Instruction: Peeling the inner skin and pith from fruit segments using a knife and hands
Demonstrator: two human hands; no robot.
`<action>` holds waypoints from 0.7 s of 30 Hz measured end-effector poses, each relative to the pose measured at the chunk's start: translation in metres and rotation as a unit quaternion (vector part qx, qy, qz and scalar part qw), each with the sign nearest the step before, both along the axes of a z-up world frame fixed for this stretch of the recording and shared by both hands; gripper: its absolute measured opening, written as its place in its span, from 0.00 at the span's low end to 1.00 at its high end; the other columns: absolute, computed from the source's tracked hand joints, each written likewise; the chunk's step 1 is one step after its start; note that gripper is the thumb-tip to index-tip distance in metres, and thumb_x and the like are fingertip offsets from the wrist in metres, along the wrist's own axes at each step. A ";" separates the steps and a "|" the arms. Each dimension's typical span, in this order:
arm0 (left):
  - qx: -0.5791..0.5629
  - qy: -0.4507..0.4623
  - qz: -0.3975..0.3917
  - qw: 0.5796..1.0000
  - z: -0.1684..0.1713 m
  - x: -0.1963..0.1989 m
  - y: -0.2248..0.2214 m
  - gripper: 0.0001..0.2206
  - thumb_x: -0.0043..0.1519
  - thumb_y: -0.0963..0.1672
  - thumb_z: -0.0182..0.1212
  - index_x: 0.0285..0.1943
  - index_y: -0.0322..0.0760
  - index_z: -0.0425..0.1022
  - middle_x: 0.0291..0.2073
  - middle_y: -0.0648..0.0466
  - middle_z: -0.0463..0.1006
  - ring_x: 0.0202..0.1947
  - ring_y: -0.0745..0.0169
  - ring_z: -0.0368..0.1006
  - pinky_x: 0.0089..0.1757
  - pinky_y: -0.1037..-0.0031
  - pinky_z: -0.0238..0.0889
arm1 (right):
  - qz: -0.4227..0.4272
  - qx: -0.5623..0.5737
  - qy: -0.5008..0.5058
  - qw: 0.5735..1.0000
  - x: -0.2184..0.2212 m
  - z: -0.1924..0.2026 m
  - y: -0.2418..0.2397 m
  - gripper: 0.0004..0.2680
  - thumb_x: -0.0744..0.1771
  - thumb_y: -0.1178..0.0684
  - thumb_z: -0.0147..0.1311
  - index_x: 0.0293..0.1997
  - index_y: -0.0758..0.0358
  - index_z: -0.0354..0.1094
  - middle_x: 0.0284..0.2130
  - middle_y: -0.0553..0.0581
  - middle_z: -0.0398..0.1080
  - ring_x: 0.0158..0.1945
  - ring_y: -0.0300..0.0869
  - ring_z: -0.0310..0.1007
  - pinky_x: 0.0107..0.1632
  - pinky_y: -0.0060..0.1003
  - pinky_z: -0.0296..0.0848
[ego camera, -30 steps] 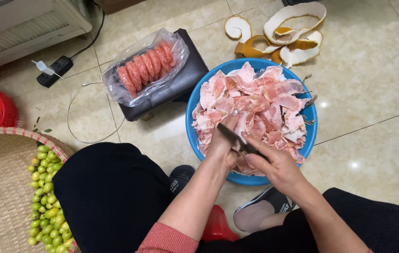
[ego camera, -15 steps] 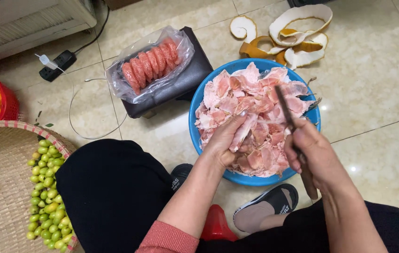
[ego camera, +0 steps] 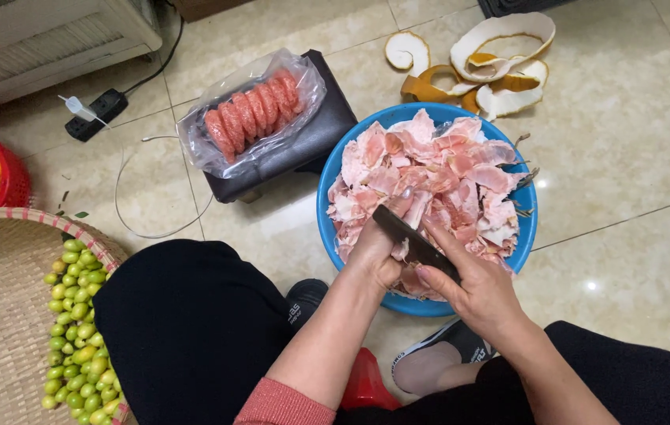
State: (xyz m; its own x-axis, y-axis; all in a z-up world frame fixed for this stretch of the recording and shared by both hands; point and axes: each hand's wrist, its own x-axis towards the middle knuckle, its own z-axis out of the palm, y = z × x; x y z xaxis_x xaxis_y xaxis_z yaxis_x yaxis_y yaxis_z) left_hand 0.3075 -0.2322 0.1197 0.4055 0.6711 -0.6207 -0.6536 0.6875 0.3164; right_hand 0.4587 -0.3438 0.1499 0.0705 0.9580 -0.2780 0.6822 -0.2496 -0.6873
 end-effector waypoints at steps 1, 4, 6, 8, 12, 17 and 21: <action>-0.001 -0.001 -0.001 1.000 0.002 0.001 -0.001 0.09 0.65 0.45 0.64 0.44 0.35 0.74 0.24 0.52 0.77 0.11 0.73 0.65 0.11 0.88 0.50 | -0.001 -0.001 -0.001 1.000 -0.001 0.005 0.001 0.25 0.64 0.38 0.59 0.72 0.27 0.59 0.52 0.56 0.78 0.55 0.59 0.75 0.57 0.52 0.73; 0.050 -0.011 0.001 0.999 0.009 0.001 0.000 0.13 0.66 0.46 0.65 0.31 0.38 0.70 0.16 0.51 0.75 0.04 0.73 0.59 0.07 0.90 0.47 | 0.019 0.009 0.012 1.000 -0.004 0.016 0.004 0.25 0.64 0.40 0.59 0.72 0.30 0.59 0.51 0.59 0.79 0.55 0.60 0.75 0.57 0.54 0.72; 0.044 -0.031 0.010 0.998 0.016 -0.004 0.002 0.12 0.64 0.44 0.67 0.30 0.37 0.70 0.14 0.50 0.72 0.05 0.71 0.61 0.08 0.89 0.47 | 0.018 -0.002 0.022 1.000 -0.005 0.020 0.003 0.25 0.64 0.40 0.60 0.72 0.32 0.61 0.50 0.61 0.79 0.55 0.62 0.75 0.57 0.55 0.73; 0.047 -0.027 0.011 0.998 0.018 -0.004 0.003 0.12 0.64 0.45 0.68 0.30 0.37 0.70 0.14 0.50 0.72 0.05 0.71 0.62 0.07 0.89 0.47 | 0.018 0.003 0.019 1.000 -0.003 0.010 0.001 0.26 0.64 0.40 0.60 0.72 0.31 0.60 0.52 0.58 0.78 0.56 0.60 0.75 0.57 0.54 0.73; 0.060 -0.010 0.005 0.998 0.026 0.000 -0.001 0.12 0.64 0.46 0.68 0.31 0.39 0.71 0.15 0.52 0.73 0.06 0.73 0.64 0.07 0.90 0.48 | 0.024 0.024 0.029 0.999 -0.002 0.004 0.001 0.25 0.64 0.42 0.60 0.72 0.34 0.61 0.55 0.58 0.77 0.57 0.60 0.74 0.57 0.53 0.73; 0.048 0.013 0.009 0.999 0.007 0.009 -0.001 0.10 0.63 0.47 0.69 0.35 0.40 0.73 0.23 0.52 0.80 0.12 0.71 0.71 0.10 0.90 0.55 | 0.024 0.048 0.018 0.998 -0.004 0.005 0.005 0.24 0.65 0.41 0.59 0.71 0.33 0.62 0.56 0.53 0.77 0.58 0.55 0.74 0.58 0.50 0.72; 0.054 0.011 0.007 0.998 0.009 0.010 -0.002 0.10 0.64 0.46 0.68 0.35 0.40 0.72 0.19 0.52 0.76 0.10 0.71 0.69 0.11 0.89 0.54 | 0.033 0.069 0.015 0.997 -0.010 0.015 0.010 0.22 0.65 0.41 0.59 0.70 0.33 0.64 0.56 0.51 0.76 0.57 0.53 0.74 0.58 0.50 0.72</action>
